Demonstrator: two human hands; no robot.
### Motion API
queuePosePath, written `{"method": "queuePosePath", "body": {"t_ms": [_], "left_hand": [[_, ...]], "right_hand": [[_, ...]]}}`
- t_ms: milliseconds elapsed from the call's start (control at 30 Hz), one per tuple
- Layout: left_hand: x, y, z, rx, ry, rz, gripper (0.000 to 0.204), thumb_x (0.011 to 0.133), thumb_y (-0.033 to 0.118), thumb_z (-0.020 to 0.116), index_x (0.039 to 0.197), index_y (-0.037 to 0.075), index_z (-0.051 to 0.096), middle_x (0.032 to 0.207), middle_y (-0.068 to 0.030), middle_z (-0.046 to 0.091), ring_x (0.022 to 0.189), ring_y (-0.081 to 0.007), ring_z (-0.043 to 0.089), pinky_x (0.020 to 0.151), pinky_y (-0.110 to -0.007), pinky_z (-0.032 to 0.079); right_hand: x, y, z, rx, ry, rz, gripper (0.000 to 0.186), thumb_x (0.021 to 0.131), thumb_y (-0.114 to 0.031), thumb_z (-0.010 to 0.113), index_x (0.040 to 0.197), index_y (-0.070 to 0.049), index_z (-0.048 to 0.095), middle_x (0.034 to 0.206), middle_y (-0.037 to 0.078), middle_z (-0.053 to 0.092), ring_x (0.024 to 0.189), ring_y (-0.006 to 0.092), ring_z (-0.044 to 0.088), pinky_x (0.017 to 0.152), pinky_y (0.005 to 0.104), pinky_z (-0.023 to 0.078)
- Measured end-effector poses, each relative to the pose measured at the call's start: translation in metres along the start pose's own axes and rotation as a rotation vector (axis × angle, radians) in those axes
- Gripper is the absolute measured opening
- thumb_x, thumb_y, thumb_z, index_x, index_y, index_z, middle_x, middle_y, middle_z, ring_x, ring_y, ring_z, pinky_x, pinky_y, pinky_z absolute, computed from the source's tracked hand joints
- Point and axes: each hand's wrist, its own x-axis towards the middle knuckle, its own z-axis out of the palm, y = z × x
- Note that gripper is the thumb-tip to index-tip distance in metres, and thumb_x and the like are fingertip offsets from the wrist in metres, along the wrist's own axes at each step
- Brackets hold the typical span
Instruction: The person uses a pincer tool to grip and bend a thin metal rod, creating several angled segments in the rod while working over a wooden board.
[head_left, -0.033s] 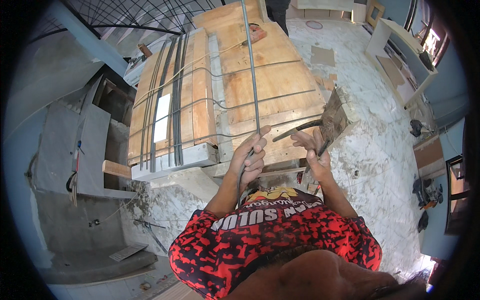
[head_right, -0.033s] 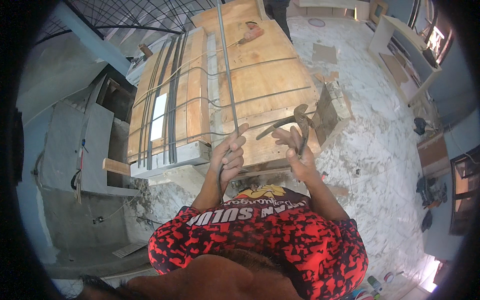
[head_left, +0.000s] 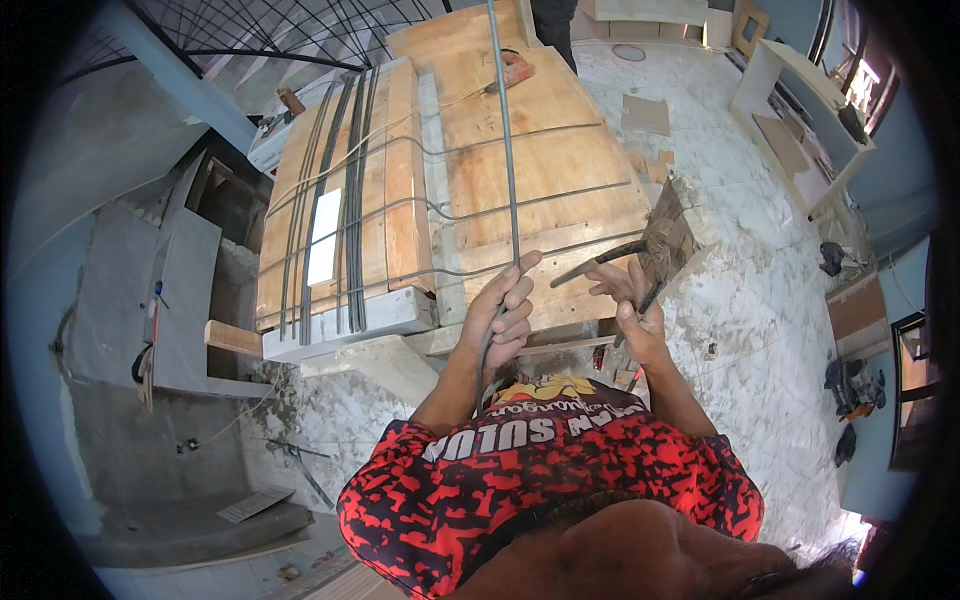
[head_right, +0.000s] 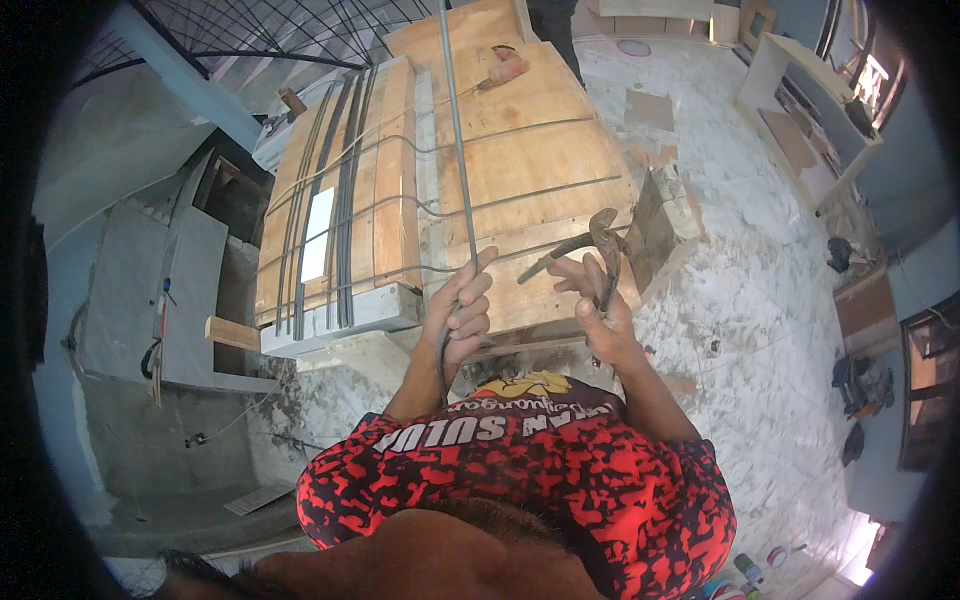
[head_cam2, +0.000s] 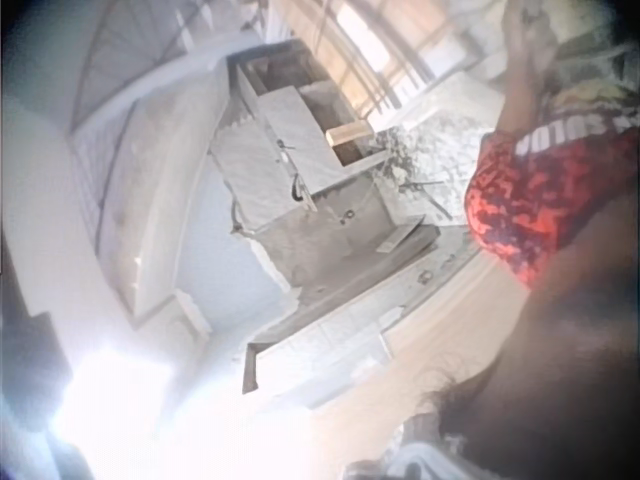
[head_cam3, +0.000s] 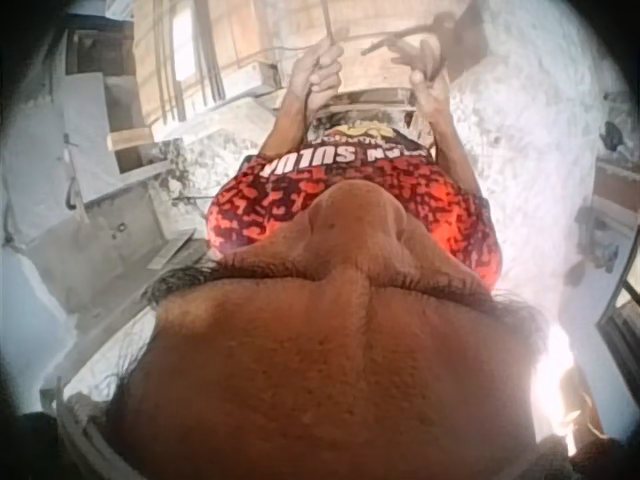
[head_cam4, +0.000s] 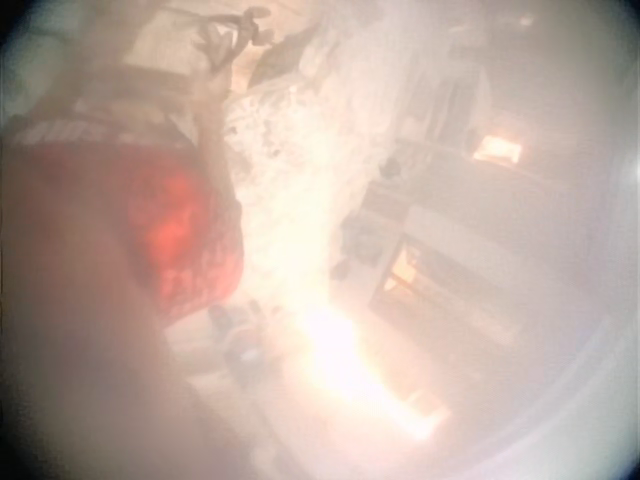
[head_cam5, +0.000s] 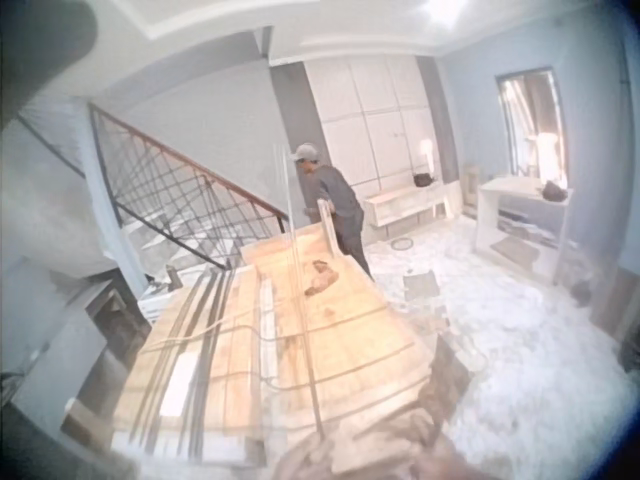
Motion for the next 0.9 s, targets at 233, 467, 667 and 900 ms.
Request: {"method": "queuePosePath", "body": {"t_ms": [233,467,667,900], "left_hand": [[0.001,-0.021,0.026,0.389,0.256,0.133,0.039,0.101,0.026,0.039,0.128,-0.001,0.041,0.058,0.0050,0.037,0.036,-0.0038,0.030,0.031,-0.018,0.026],[0.005,-0.031,0.033,0.513,0.242,0.188,0.037,0.100,0.026,0.041,0.124,-0.003,0.046,0.057,0.0042,0.037,0.037,-0.0044,0.032,0.033,-0.019,0.027],[0.008,-0.034,0.036,0.584,0.277,0.182,0.038,0.100,0.026,0.043,0.124,-0.004,0.047,0.057,0.0040,0.037,0.037,-0.0044,0.032,0.033,-0.018,0.027],[0.015,-0.039,0.034,0.734,0.272,0.159,0.040,0.099,0.030,0.045,0.121,-0.002,0.053,0.057,0.0052,0.038,0.039,-0.0036,0.033,0.036,-0.018,0.028]], "right_hand": [[0.009,-0.030,-0.026,-0.042,-0.028,0.269,0.067,0.096,-0.033,0.050,0.147,-0.002,0.018,0.135,0.025,0.044,0.119,0.0324,0.049,0.083,0.0350,0.048],[0.019,-0.040,-0.037,-0.447,-0.289,0.540,0.054,0.097,-0.028,0.047,0.142,-0.003,0.032,0.137,0.019,0.046,0.126,0.0298,0.046,0.104,0.0399,0.036],[0.028,-0.032,-0.031,-0.768,-0.333,0.353,0.044,0.097,-0.016,0.043,0.141,-0.012,0.038,0.137,0.020,0.044,0.122,0.0381,0.046,0.103,0.0406,0.038],[0.034,-0.029,-0.045,-1.042,-0.371,0.163,0.056,0.086,0.001,0.049,0.139,-0.015,0.040,0.134,0.020,0.046,0.119,0.0388,0.048,0.098,0.0414,0.043]]}}
